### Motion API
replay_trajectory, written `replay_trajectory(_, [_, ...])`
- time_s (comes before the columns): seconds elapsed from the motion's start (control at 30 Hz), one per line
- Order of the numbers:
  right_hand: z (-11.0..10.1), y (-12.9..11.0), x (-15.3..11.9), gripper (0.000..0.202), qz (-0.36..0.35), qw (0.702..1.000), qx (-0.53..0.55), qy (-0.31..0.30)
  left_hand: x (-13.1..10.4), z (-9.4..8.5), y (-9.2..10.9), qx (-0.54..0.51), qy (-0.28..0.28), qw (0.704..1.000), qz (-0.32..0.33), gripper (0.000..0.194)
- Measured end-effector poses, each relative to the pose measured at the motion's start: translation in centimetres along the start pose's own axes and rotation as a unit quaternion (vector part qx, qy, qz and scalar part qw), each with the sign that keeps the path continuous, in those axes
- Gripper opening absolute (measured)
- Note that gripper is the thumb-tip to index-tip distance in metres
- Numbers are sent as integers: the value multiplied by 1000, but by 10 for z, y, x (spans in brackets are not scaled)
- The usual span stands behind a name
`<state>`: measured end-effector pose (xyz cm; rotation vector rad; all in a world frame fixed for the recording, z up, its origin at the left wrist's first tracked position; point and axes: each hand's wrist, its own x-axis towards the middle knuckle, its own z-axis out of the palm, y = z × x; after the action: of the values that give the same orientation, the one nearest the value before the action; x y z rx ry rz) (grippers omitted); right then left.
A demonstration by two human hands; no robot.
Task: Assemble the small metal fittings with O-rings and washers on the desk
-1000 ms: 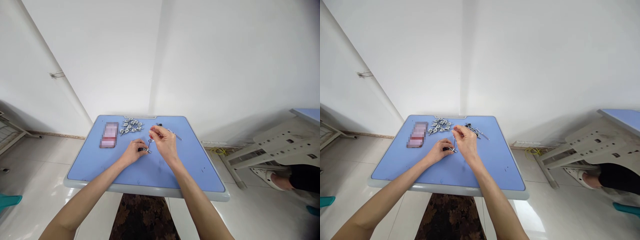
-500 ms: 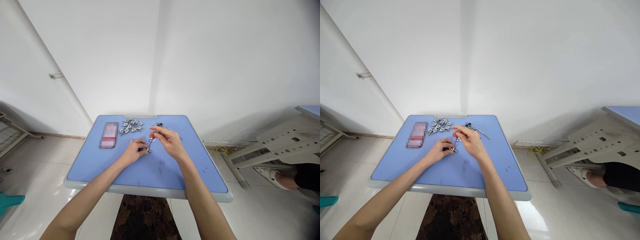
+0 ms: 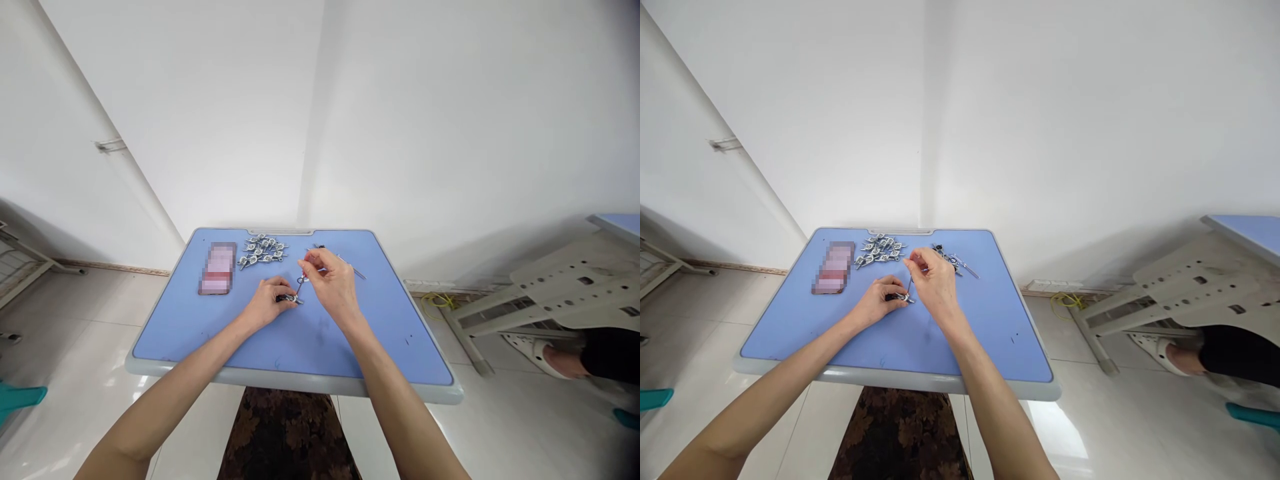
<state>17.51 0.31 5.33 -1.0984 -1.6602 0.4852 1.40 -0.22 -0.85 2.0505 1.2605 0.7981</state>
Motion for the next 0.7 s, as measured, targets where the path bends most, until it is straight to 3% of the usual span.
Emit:
replay_trajectory(0.1, [3, 2, -3, 12, -50, 998, -41, -8, 1, 1, -2, -15, 1, 1000, 9, 14])
replay_trajectory(0.23, [-2, 2, -3, 26, -102, 990, -87, -52, 3, 2, -4, -1, 17, 1000, 21, 14])
replay_trajectory(0.4, [-11, 2, 1, 37, -100, 987, 21, -123, 3, 2, -5, -10, 13, 999, 35, 14])
replay_trajectory(0.5, [-8, 1, 1, 28, -83, 990, 43, -101, 3, 2, -6, -3, 14, 999, 42, 14])
replay_trajectory(0.7, [2, -1, -1, 14, -104, 993, -56, -14, 3, 1, -4, 7, 11, 1000, 23, 14])
